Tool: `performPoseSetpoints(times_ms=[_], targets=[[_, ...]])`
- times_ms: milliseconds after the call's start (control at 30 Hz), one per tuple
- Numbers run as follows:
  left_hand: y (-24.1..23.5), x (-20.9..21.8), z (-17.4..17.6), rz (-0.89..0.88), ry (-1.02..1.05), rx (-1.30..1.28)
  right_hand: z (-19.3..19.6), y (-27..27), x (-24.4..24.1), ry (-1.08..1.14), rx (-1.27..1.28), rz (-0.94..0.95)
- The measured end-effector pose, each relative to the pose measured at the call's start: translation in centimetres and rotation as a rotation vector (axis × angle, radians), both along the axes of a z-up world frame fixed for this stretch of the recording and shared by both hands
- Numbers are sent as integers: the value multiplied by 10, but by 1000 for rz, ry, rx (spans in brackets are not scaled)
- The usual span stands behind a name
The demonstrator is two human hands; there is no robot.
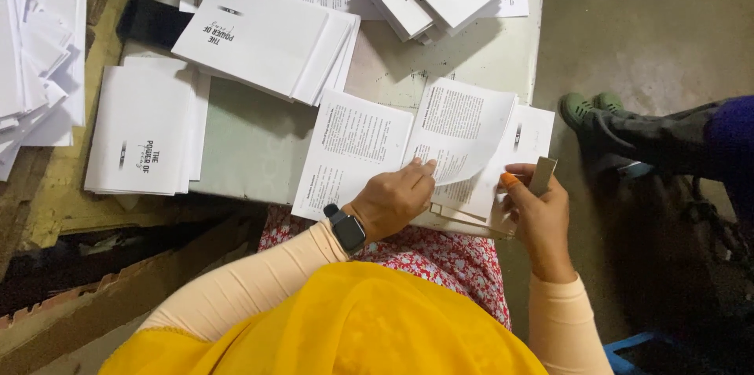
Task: Folding printed paper sheets into booklets and organizing them into neat stacks on a work table using a small creasing tool.
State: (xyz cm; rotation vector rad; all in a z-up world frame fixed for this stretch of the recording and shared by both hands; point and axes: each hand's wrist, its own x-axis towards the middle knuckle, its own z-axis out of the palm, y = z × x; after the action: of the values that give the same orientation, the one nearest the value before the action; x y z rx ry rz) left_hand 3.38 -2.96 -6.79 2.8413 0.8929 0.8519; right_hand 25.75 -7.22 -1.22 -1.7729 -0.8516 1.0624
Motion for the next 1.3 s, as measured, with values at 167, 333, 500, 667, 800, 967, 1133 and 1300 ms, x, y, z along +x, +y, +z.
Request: performPoseSetpoints(times_ms=[167,333,500,667,800,967,1133,1300], targets=[[-6,5,14,-3,-110,59,17,1,-5,30,60,-12],[-10,20,13,-54,-107,132,12,15,0,7,-54,12],[-4,27,-18,-143,-82,5,-6,19,19,-362,-97,54],[-1,25,-21,-214,-107,-147,-4,18,21,-434,-45,103],[-6,29,-21,-207,-105,-111,8,17,11,-443,-67,87],[-8,29,-11,-262,31,-208,4,16,17,-434,-64,120],[-9,31,-7,-274,85,-222,-5,15,25,-432,-38,133],[-9,29,1,-276,138,-209,8,15,15,-434,-28,135]])
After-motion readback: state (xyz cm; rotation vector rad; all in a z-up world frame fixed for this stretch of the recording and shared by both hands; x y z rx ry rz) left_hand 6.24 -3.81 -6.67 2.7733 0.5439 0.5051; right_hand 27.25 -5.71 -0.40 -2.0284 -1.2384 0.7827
